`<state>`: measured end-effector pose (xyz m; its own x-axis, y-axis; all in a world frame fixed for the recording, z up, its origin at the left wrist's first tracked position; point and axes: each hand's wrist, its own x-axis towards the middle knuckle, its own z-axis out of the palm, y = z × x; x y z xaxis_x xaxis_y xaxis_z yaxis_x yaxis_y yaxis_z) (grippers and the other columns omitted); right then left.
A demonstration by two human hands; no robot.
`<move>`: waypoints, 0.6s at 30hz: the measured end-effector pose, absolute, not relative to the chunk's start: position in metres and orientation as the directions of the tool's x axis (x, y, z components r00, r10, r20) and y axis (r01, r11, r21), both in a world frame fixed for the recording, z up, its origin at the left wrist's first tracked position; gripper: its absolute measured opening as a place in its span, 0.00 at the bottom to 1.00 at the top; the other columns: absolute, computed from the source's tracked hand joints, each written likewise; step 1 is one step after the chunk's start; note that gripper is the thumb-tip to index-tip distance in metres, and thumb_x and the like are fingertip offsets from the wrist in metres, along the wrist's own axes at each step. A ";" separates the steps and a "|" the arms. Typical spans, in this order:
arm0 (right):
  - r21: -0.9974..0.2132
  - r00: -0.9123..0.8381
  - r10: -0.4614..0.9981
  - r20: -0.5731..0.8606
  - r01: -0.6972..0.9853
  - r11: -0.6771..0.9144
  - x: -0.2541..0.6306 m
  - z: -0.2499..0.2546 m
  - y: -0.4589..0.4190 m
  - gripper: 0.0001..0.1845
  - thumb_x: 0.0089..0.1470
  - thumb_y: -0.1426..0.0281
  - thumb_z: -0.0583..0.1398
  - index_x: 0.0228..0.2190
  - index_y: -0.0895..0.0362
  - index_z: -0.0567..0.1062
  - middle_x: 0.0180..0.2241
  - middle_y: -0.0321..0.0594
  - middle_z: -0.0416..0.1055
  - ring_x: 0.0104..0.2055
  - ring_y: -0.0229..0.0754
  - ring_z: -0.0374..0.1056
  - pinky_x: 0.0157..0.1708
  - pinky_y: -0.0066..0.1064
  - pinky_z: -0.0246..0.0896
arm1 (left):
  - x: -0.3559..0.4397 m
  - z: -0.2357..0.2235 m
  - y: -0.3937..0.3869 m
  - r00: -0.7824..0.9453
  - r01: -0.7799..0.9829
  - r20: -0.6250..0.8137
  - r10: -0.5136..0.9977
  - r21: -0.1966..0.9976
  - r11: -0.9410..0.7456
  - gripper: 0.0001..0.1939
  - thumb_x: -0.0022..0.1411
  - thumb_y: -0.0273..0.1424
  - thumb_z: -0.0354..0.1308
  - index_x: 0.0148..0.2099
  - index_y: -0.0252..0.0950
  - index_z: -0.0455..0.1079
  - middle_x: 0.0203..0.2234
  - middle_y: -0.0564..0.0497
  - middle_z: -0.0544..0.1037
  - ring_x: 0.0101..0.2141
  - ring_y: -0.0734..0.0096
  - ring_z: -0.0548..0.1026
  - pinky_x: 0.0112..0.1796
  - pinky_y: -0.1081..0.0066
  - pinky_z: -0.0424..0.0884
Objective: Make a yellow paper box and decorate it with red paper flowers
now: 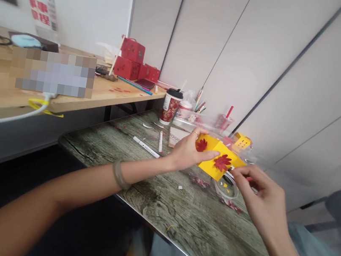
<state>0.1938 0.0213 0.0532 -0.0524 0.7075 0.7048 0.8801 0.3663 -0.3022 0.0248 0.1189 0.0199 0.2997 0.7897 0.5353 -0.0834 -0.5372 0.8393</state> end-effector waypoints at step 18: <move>-0.422 0.201 0.777 0.597 0.902 0.091 0.185 0.044 0.025 0.11 0.44 0.61 0.60 0.18 0.55 0.72 0.15 0.33 0.65 0.17 0.35 0.57 0.17 0.28 0.48 | 0.030 0.016 0.093 0.144 0.209 0.869 0.474 0.441 -0.873 0.36 0.47 0.41 0.61 0.53 0.37 0.50 0.50 0.43 0.66 0.51 0.59 0.65 0.51 0.60 0.61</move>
